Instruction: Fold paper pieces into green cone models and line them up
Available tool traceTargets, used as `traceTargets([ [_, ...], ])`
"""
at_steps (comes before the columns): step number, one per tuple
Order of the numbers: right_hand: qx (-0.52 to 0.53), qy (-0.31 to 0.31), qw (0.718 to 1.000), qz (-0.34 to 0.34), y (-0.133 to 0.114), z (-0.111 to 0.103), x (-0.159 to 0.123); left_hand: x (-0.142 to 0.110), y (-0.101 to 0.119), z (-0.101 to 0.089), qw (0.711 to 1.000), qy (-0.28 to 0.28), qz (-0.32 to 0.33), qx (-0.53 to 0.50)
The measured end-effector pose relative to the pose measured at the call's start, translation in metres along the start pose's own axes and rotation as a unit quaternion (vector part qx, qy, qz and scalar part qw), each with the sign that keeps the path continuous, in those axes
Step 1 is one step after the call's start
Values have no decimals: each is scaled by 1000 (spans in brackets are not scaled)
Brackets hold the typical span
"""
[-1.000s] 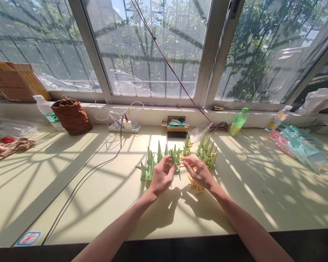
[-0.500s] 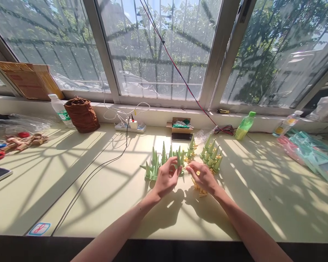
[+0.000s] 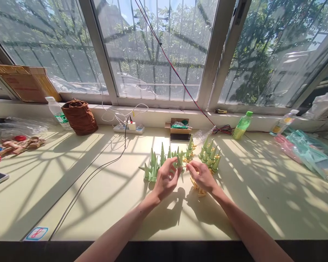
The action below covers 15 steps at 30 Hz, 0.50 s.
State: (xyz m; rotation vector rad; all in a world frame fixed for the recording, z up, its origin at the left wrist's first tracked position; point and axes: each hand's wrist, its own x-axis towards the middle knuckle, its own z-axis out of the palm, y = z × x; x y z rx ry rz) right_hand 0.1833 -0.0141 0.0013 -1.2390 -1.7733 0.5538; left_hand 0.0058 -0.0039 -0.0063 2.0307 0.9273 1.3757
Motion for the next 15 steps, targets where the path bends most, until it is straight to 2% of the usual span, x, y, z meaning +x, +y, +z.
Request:
traceTargets([
  [6, 70, 79, 994, -34, 10, 1, -1, 2, 6, 0, 991, 27, -101, -83],
  [10, 42, 70, 993, -83, 9, 0, -2, 3, 7, 0, 978, -7, -153, -143],
  [15, 1, 53, 992, -112, 6, -1, -3, 3, 8, -1, 978, -35, -149, -142],
])
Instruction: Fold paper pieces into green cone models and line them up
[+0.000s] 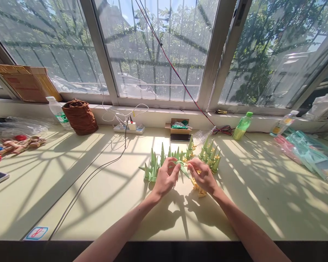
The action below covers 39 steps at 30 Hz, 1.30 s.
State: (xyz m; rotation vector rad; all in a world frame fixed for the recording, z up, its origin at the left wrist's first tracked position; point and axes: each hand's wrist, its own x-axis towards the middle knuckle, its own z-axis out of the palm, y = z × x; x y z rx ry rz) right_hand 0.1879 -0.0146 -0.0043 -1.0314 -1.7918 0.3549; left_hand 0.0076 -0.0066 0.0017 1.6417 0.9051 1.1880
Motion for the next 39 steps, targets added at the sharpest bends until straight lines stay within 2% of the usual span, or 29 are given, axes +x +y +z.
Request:
traceTargets([
  [12, -11, -44, 996, 81, -1, -1, 3, 1, -2, -3, 997, -14, 33, 68],
  [19, 13, -77, 990, 118, -4, -1, 5, 1, -11, -5, 977, -23, 133, 164],
  [22, 27, -72, 989, 124, -5, 0, 5, 1, -12, -4, 972, -15, 153, 176],
  [29, 62, 5, 991, 116, 0, 3, 3, 0, -3, 0, 993, 29, 73, 83],
  [31, 72, 22, 992, 97, 1, 2, 2, 0, -1, -1, 998, 20, 41, 37],
  [35, 40, 11, 998, 41, 0, 0, 0, 1, -4, -3, 998, -30, -26, -52],
  [39, 3, -12, 1000, -17, -1, 0, -1, 3, -8, -4, 992, -43, -66, -94],
])
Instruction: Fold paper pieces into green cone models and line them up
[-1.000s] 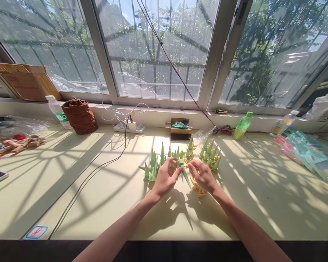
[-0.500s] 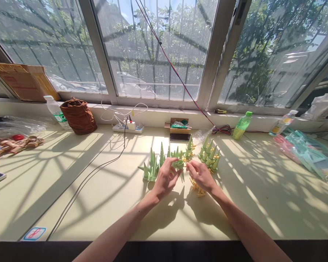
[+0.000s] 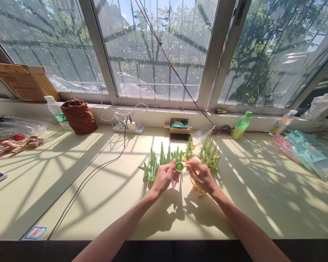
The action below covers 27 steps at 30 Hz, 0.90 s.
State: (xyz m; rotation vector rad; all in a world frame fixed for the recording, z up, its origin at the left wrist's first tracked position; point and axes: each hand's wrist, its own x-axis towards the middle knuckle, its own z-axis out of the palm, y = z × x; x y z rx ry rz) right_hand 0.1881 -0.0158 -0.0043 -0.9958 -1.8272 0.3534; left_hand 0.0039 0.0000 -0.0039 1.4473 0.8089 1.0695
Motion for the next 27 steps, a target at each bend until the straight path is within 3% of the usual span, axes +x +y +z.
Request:
traceTargets([
  [11, -27, -10, 998, 50, 0, 0, 1, -3, 8, 2, 998, -15, 37, 54],
  [27, 11, -33, 991, 129, -1, -1, 4, -2, -2, 0, 975, -28, 134, 178],
])
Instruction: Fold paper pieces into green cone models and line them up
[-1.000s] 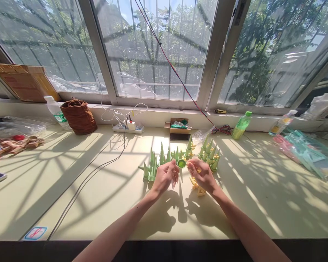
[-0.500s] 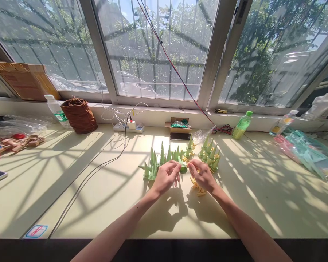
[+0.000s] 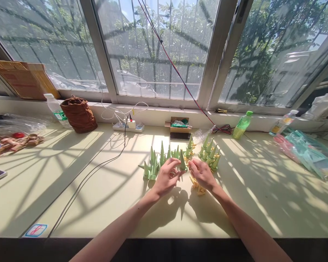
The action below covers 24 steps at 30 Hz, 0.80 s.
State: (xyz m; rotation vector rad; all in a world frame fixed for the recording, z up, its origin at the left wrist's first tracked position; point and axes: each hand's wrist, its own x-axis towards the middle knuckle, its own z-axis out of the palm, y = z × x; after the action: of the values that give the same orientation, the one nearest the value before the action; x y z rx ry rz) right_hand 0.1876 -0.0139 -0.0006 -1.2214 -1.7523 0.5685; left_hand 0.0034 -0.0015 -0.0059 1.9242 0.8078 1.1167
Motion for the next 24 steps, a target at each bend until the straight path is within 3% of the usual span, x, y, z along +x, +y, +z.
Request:
traceTargets([
  [4, 12, 18, 1000, 12, 0, 3, 0, 1, 1, 1, 1000, 23, -7, -11],
  [10, 33, 69, 997, -21, 6, 6, -1, 2, 8, 1, 993, 73, -80, -45],
  [16, -12, 48, 992, -113, 7, 4, -2, 1, 9, -3, 992, 46, -109, -30],
  [24, -28, 49, 995, -84, 6, 3, -1, 1, 8, -3, 994, 41, -102, -6],
])
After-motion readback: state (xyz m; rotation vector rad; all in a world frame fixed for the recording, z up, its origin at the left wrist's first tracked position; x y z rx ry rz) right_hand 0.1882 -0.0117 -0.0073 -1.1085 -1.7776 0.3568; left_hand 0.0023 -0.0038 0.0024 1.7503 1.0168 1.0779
